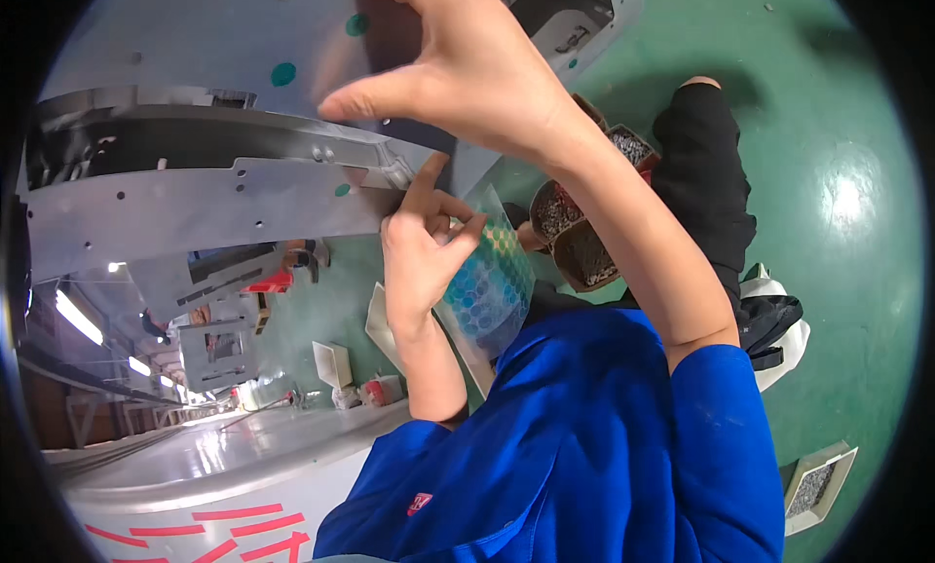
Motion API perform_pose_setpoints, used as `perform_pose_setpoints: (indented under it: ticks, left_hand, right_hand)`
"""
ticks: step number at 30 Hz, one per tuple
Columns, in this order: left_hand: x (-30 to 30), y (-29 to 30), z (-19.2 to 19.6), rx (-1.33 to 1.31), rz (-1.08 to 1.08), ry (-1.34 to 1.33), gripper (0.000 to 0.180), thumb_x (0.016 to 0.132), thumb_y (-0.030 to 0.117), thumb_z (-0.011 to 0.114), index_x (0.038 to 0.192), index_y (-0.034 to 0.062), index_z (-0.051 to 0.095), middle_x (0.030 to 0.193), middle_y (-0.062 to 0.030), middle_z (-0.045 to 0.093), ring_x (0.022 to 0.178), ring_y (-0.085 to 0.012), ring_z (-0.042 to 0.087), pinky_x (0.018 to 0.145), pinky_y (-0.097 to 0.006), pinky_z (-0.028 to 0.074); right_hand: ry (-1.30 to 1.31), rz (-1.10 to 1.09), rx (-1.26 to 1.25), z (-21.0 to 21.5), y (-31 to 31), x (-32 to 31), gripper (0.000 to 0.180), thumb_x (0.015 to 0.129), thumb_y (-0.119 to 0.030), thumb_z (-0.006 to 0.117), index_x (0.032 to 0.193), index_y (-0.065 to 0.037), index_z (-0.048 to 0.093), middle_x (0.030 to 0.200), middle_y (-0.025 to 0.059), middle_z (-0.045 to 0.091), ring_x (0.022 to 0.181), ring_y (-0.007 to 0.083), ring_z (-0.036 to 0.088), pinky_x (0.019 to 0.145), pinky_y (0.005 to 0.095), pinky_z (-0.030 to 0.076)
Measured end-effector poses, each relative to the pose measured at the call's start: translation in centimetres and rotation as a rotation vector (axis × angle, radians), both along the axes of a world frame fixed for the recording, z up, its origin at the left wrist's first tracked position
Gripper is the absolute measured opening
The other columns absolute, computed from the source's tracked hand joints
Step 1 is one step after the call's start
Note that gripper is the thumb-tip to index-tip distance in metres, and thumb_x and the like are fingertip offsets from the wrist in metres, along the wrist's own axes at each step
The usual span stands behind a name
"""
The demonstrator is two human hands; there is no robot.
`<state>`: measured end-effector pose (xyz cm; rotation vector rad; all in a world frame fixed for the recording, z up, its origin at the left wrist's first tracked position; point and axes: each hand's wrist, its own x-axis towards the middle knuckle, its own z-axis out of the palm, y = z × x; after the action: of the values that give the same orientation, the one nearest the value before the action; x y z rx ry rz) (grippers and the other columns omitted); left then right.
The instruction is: Applying circular green protective stickers to specific points on a metal frame.
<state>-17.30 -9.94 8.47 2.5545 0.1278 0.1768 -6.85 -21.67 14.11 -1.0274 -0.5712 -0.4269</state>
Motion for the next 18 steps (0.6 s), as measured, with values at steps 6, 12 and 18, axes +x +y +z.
perform_pose_setpoints:
  ticks: [6,12,18]
  left_hand:
    - [0.4,-0.2,0.6,-0.249,-0.032,0.013,0.079,0.069,-0.002,0.07,0.142,0.0101,0.042,0.075,-0.0022,0.068,0.052,-0.004,0.046,0.054,-0.022,0.042]
    - [-0.1,2.9,1.6,-0.297,-0.182,0.101,0.049,0.071,0.0,0.075,0.118,0.0087,0.067,0.076,-0.0003,0.067,0.06,-0.0017,0.054,0.057,-0.019,0.044]
    - [1.9,4.6,1.2,-0.354,-0.045,0.149,0.042,0.073,0.007,0.073,0.115,0.007,0.066,0.073,-0.004,0.069,0.053,-0.009,0.051,0.053,-0.026,0.044]
  right_hand:
    - [0.001,0.188,0.13,-2.2,-0.6,3.0,0.037,0.087,-0.021,0.067,0.114,0.002,0.057,0.096,0.0041,0.063,0.085,0.0088,0.056,0.077,0.0229,0.045]
    - [0.1,-0.01,0.269,-2.1,-1.3,7.9,0.06,0.099,-0.05,0.036,0.116,0.003,0.058,0.106,0.0052,0.061,0.101,0.0153,0.052,0.095,0.0279,0.035]
    - [0.311,0.033,0.262,-0.9,-7.7,12.3,0.085,0.092,-0.069,0.019,0.114,0.001,0.062,0.103,0.0083,0.065,0.096,0.0209,0.055,0.088,0.0314,0.041]
